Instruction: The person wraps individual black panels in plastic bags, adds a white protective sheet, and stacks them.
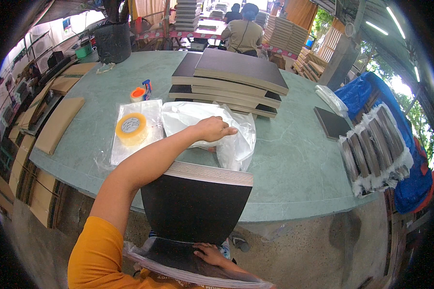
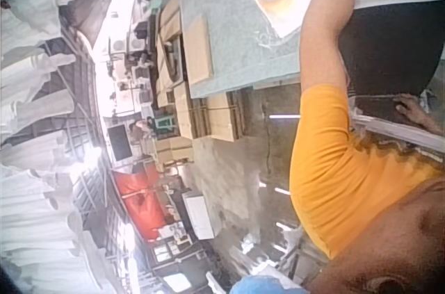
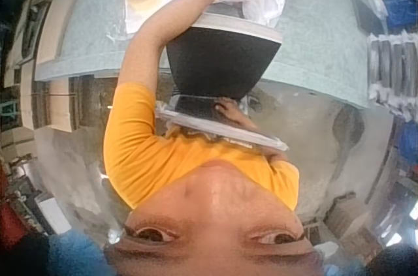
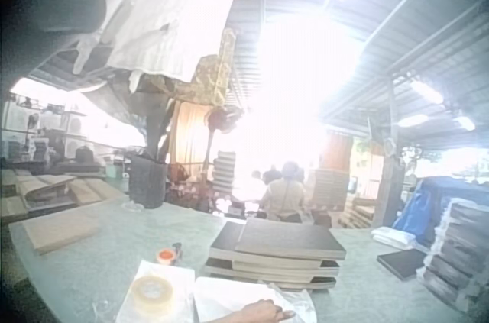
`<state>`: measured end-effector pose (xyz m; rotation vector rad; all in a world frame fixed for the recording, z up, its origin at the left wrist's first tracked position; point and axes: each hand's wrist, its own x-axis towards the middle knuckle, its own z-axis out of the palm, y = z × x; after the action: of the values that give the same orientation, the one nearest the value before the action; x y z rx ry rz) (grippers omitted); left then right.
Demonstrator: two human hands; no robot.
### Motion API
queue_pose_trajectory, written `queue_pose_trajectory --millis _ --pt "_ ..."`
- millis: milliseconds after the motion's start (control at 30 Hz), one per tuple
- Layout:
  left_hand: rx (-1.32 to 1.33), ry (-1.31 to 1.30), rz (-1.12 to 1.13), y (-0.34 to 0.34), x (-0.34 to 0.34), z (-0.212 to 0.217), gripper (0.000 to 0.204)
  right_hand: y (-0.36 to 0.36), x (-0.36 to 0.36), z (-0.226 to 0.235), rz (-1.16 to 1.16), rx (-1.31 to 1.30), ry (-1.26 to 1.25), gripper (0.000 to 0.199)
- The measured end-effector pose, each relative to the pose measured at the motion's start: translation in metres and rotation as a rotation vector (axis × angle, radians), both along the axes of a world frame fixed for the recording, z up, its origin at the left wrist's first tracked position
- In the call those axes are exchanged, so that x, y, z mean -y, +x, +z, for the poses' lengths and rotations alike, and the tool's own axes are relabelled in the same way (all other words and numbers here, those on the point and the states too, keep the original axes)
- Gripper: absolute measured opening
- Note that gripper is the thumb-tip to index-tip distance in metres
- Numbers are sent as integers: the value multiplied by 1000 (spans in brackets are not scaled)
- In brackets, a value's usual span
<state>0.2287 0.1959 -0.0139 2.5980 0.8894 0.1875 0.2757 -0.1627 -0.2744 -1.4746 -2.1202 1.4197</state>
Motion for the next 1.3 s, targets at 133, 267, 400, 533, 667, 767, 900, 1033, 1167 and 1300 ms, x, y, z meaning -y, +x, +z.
queue_pose_trajectory --millis 133,267,400,533,667,767,900,1033,1167,1300 --pt "54 90 8 1 -1 -6 45 2 -6 11 41 8 -58 45" --pt "180 49 77 -5 -11 -4 34 67 -51 128 233 -419 -512 42" --pt "362 151 83 -1 -7 0 23 153 -74 178 -253 -1353 106 31" --pt "429 223 -11 7 1 -14 21 165 -142 183 -1006 -949 -117 45" --pt "323 221 -79 8 2 -14 22 128 -211 178 -979 -1080 -294 45" --pt "371 229 -104 11 12 -10 22 142 -251 161 -988 -1180 -227 34" --pt "430 145 -56 2 -4 -13 24 138 -276 173 -1003 -1429 -208 19" --pt "654 -72 251 0 -31 -5 24 177 -268 144 -1051 -1542 -160 20" --pt "817 -316 359 -10 -39 12 33 199 -245 135 -1232 -1442 -145 18" --pt "529 -33 183 -1 -23 -4 36 164 -242 186 -1181 -1318 -94 20"
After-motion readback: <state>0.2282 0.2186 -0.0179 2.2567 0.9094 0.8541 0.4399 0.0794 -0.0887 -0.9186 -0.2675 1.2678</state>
